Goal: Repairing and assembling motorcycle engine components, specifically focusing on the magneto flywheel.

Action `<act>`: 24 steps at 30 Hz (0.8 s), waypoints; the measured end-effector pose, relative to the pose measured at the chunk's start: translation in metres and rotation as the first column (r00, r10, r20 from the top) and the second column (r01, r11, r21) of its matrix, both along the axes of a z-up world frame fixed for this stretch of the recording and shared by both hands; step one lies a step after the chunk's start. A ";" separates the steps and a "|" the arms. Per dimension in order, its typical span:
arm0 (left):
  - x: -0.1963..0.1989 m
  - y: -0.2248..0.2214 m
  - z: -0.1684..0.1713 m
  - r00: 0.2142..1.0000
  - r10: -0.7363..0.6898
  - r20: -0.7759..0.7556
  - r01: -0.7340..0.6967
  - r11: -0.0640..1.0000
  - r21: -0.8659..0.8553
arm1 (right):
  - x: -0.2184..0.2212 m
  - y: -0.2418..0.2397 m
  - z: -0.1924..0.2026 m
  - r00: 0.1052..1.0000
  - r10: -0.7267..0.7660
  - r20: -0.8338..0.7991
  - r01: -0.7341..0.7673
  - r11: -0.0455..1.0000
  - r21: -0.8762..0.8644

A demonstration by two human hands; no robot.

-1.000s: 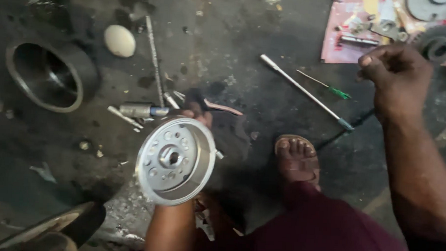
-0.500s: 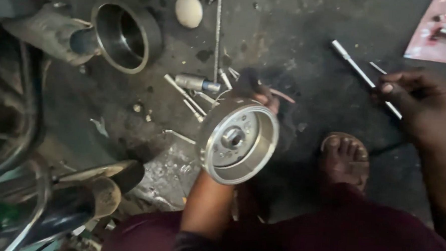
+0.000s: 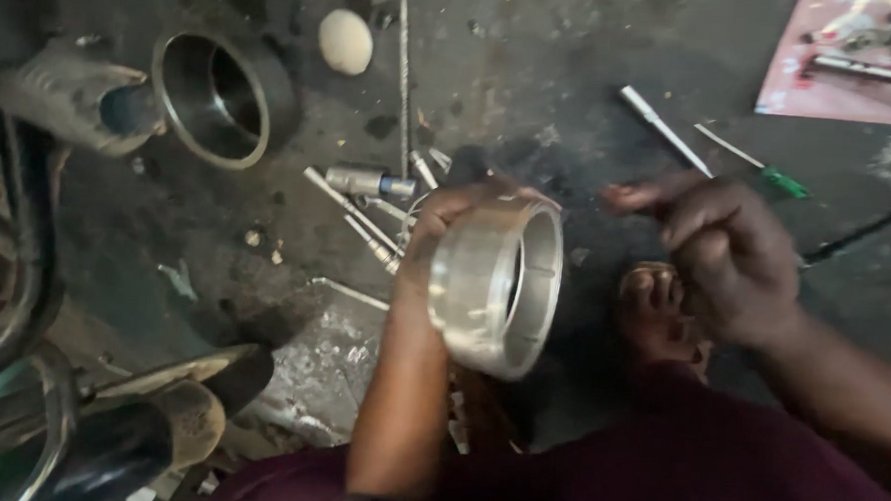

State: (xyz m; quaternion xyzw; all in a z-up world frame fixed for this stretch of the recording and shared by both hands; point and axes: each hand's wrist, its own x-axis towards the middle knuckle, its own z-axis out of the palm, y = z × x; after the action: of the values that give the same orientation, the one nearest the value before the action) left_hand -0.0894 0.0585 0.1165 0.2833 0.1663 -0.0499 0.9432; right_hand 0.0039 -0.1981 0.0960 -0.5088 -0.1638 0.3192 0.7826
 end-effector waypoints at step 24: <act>0.061 -0.071 0.051 0.819 0.137 -0.557 0.284 0.747 0.601 | 0.028 0.032 0.011 0.395 -0.191 -0.898 0.480 0.877 0.025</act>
State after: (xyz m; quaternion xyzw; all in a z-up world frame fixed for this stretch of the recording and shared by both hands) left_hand -0.0282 -0.0130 0.1675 0.5762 0.4340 -0.1092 0.6839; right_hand 0.0315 -0.1658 0.1065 -0.1785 0.3233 0.3401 0.8648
